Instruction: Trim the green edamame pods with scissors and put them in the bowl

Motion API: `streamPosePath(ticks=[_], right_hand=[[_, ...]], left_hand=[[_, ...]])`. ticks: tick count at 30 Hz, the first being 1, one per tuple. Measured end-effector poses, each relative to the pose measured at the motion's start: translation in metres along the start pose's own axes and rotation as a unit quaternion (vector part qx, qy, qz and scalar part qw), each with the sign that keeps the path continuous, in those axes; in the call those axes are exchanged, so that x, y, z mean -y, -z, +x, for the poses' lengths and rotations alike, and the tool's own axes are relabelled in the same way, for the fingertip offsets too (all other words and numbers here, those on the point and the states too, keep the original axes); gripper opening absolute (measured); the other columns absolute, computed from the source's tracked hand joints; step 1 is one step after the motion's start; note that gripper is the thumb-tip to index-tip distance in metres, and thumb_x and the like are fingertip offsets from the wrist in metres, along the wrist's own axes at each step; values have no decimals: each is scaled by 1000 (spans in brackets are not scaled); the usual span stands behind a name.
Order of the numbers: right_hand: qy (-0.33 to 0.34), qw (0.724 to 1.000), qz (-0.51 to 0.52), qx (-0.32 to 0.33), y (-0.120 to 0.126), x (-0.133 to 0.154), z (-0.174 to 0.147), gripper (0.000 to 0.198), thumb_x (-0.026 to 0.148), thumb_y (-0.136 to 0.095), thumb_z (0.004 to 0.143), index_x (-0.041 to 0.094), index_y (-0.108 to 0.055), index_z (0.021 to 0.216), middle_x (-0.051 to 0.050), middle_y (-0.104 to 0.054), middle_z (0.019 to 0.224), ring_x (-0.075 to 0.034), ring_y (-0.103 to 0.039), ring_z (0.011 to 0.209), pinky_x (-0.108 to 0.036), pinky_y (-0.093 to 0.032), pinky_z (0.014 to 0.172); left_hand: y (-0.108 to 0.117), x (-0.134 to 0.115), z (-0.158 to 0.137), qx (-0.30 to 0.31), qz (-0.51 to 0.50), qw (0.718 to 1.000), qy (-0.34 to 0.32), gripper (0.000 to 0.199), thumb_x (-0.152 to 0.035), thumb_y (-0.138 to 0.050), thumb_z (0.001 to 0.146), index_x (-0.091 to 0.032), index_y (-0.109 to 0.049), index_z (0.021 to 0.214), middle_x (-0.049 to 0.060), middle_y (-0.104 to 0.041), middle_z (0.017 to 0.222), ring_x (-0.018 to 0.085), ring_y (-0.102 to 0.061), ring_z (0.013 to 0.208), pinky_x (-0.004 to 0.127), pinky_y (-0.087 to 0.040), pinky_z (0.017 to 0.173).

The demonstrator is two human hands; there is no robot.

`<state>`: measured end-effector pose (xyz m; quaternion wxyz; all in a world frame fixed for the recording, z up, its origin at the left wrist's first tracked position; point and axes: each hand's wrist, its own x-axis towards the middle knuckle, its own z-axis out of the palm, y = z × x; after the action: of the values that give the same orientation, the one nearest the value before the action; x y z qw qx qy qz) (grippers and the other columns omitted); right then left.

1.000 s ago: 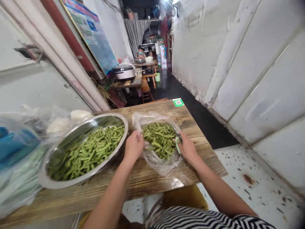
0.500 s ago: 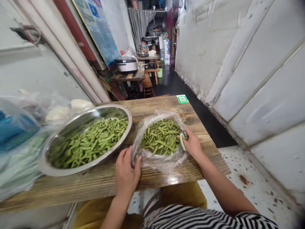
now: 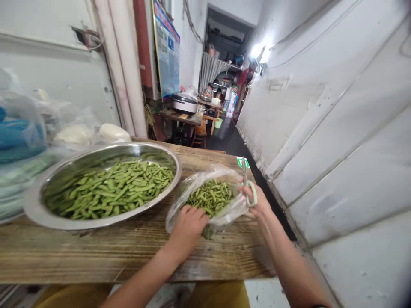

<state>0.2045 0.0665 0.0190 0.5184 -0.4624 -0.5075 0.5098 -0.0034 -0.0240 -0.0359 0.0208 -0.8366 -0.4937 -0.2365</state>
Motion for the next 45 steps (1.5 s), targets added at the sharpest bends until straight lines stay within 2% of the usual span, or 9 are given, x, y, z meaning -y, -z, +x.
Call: streamPosePath(ticks=[6, 14, 19, 24, 30, 32, 37, 41, 45], right_hand=[[61, 997, 36, 2, -13, 71, 39, 38, 28, -71, 57, 17, -60, 91, 7, -53, 54, -6, -43, 40, -17, -33, 37], [22, 985, -169, 32, 15, 11, -36, 37, 23, -67, 60, 19, -57, 95, 12, -43, 47, -6, -39, 31, -18, -32, 31], [-29, 974, -219, 39, 29, -32, -62, 43, 25, -67, 63, 16, -59, 104, 8, -47, 53, -7, -39, 37, -19, -30, 34], [-118, 958, -203, 165, 22, -12, -51, 42, 41, -70, 66, 16, -62, 99, 8, -46, 52, -5, -33, 35, -20, -28, 34], [111, 902, -371, 191, -13, 56, -29, 23, 31, -73, 69, 17, -70, 87, 3, -54, 57, -10, -44, 52, -20, -34, 48], [158, 913, -332, 178, -25, 68, -24, 30, 29, -74, 69, 19, -70, 97, 1, -61, 68, -13, -51, 59, -21, -37, 52], [83, 944, -194, 252, -48, 48, -12, 38, 34, -71, 73, 23, -62, 108, 2, -60, 69, -13, -58, 55, -22, -44, 52], [-1, 954, -140, 265, -49, 11, -6, 44, 40, -68, 75, 23, -57, 113, 4, -58, 68, -13, -59, 55, -24, -48, 53], [49, 956, -197, 210, -37, -17, -7, 48, 41, -71, 72, 20, -60, 114, 3, -57, 71, -13, -55, 61, -24, -46, 57]], left_hand=[[66, 22, 41, -119, -94, 988, 37, 25, -14, -37, 90, -17, -61, 84, 5, -62, 88, 17, -56, 82, 28, -44, 75], [40, 13, -18, 170, -143, 975, -18, 28, -11, -38, 87, -19, -65, 84, 5, -66, 84, 18, -59, 83, 30, -43, 81], [21, 1, -45, 210, -141, 967, -10, 17, -23, -46, 88, -19, -62, 84, 6, -61, 93, 21, -56, 94, 34, -42, 87], [20, -10, -49, 224, -141, 964, 29, 15, -26, -50, 87, -20, -64, 91, 7, -61, 97, 23, -56, 97, 39, -42, 90], [13, -27, -53, 159, -148, 975, 42, 52, -17, -54, 82, -25, -45, 133, 11, -53, 128, 25, -53, 111, 40, -44, 95], [13, -31, -56, 158, -143, 976, 36, 52, -17, -56, 81, -27, -47, 132, 11, -52, 132, 26, -54, 113, 42, -44, 96], [22, -21, -49, 108, -193, 974, 48, 48, -31, -61, 81, -26, -52, 128, 9, -55, 131, 24, -53, 117, 38, -43, 99], [17, 4, -20, 15, -158, 968, 194, 33, -27, -44, 90, -15, -59, 118, 13, -63, 116, 23, -58, 107, 38, -45, 94], [-2, 27, 4, -8, -49, 962, 267, 35, -21, -48, 86, -11, -57, 119, 16, -63, 104, 26, -61, 95, 39, -48, 84]])
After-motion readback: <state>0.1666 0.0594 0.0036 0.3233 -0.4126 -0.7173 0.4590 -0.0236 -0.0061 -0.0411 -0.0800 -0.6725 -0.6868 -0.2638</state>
